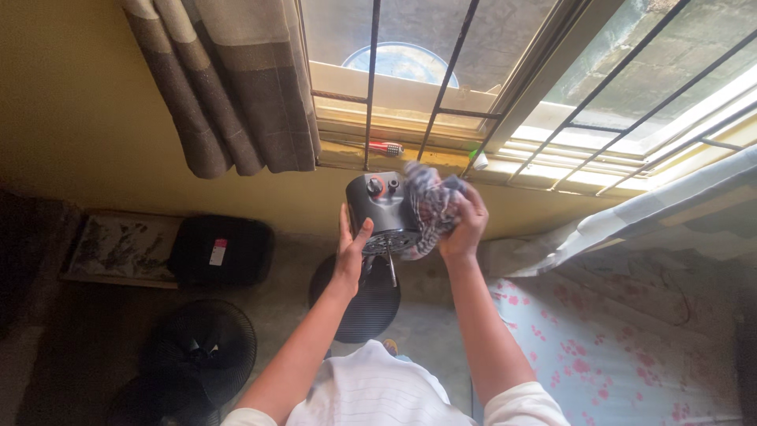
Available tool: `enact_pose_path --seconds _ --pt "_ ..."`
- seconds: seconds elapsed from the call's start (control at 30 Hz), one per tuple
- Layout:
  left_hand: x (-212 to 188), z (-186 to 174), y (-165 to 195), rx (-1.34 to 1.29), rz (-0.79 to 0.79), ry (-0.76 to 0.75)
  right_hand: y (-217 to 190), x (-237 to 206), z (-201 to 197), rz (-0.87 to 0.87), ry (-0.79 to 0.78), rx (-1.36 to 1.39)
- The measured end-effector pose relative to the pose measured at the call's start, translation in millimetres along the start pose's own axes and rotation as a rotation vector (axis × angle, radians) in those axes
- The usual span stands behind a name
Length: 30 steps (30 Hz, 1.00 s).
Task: The person uses a screwdriver to unscrew and tighten screws on the base of a small gray electric appliance resting on a windowsill. They briefly pick up a cloth from the window ledge and set it back, then resume driving screws into the appliance base.
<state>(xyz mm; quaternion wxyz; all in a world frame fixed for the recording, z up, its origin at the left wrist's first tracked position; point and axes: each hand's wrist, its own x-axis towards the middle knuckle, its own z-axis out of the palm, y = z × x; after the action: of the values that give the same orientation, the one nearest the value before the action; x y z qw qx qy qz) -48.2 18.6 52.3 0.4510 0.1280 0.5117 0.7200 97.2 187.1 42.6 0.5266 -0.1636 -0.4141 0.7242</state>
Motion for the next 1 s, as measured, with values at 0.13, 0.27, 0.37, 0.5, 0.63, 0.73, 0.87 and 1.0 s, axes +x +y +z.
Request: enact_pose_path --seconds 0.13,0.27,0.37,0.5,0.63,0.73,0.87,1.0 --pt "-1.0 8.4 6.0 0.033 0.034 0.002 4.2 1.5 9.5 0.250 -0.159 -0.256" --pt "-1.7 11.6 -1.8 0.040 0.102 0.031 24.1 6.9 19.9 0.534 -0.149 -0.239" --pt "-3.9 9.5 -5.5 0.174 0.155 0.016 34.9 9.0 17.0 0.738 -0.058 -0.085" --pt "-4.7 7.1 -2.6 0.123 0.125 0.035 42.4 -13.2 16.6 0.862 0.112 0.003" --pt "-5.4 3.7 2.1 0.061 0.124 0.007 25.0 -35.1 18.1 0.630 0.008 -0.056" --pt "-2.5 4.2 0.3 0.003 0.105 -0.003 5.4 -25.6 25.9 0.325 -0.243 -0.324" --pt "-1.3 5.8 -11.6 0.086 0.178 0.025 0.0 8.1 44.2 0.393 -0.294 -0.366" --pt "-0.9 4.3 -24.8 0.046 0.239 0.039 19.4 38.3 48.9 0.612 -0.182 -0.265"
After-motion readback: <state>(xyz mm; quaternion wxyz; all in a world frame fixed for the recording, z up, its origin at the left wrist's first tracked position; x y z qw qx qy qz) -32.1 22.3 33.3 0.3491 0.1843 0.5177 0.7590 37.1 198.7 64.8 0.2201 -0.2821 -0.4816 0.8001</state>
